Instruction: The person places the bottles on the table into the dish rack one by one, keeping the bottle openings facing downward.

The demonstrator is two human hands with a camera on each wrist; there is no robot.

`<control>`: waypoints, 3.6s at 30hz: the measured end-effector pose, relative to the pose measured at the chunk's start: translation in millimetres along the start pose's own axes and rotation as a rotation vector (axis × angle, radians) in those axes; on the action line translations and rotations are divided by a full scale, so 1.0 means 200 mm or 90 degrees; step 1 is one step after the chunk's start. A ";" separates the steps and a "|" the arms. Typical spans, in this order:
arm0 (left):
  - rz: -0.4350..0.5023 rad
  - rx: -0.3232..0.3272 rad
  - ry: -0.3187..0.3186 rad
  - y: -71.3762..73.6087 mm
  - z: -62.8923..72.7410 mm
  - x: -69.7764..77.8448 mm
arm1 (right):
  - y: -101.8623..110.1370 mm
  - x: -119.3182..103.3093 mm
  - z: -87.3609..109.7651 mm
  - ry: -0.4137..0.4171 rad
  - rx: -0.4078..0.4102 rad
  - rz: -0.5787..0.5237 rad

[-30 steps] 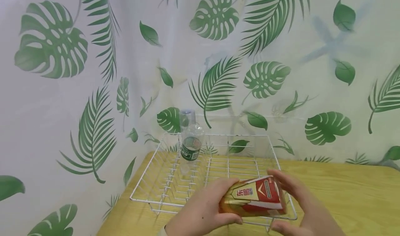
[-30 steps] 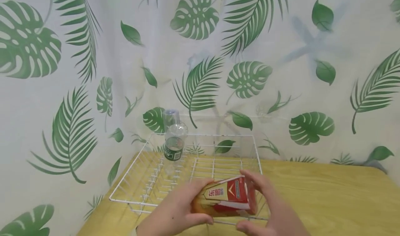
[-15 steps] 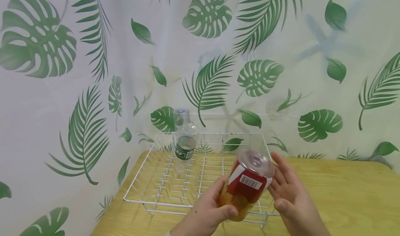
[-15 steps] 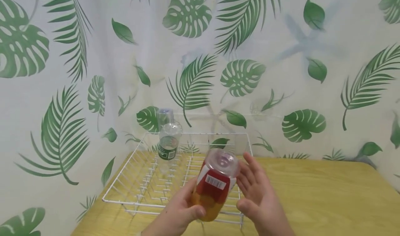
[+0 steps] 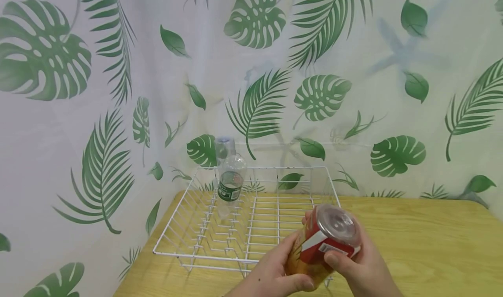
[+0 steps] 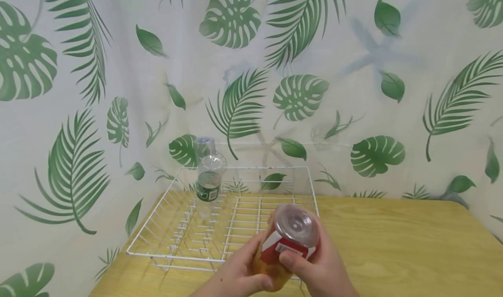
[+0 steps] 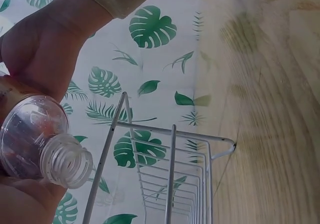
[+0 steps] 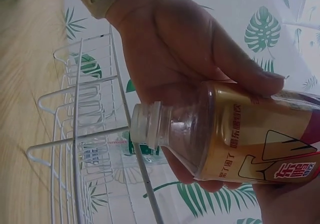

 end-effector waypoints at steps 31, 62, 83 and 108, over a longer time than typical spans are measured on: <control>-0.627 0.232 0.169 1.04 0.48 0.17 | 0.14 0.02 0.00 -0.071 0.117 0.062; -0.122 0.324 0.205 1.30 0.83 -0.09 | 0.12 -0.01 -0.04 -0.072 0.072 0.055; -0.085 0.345 0.179 1.31 0.79 -0.08 | -0.17 -0.18 -0.35 0.011 0.010 0.113; -0.077 0.354 0.180 1.31 0.79 -0.07 | -0.52 0.35 -0.90 -0.197 0.059 0.215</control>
Point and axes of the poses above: each hand's wrist, its own z-axis away from the middle knuckle, its own y-axis out of the back of the hand, x = y × z, the point moved 7 cm from there along -z, towards the middle knuckle, and after that the axes turned 14 degrees about -y, right-handed, at the moved point
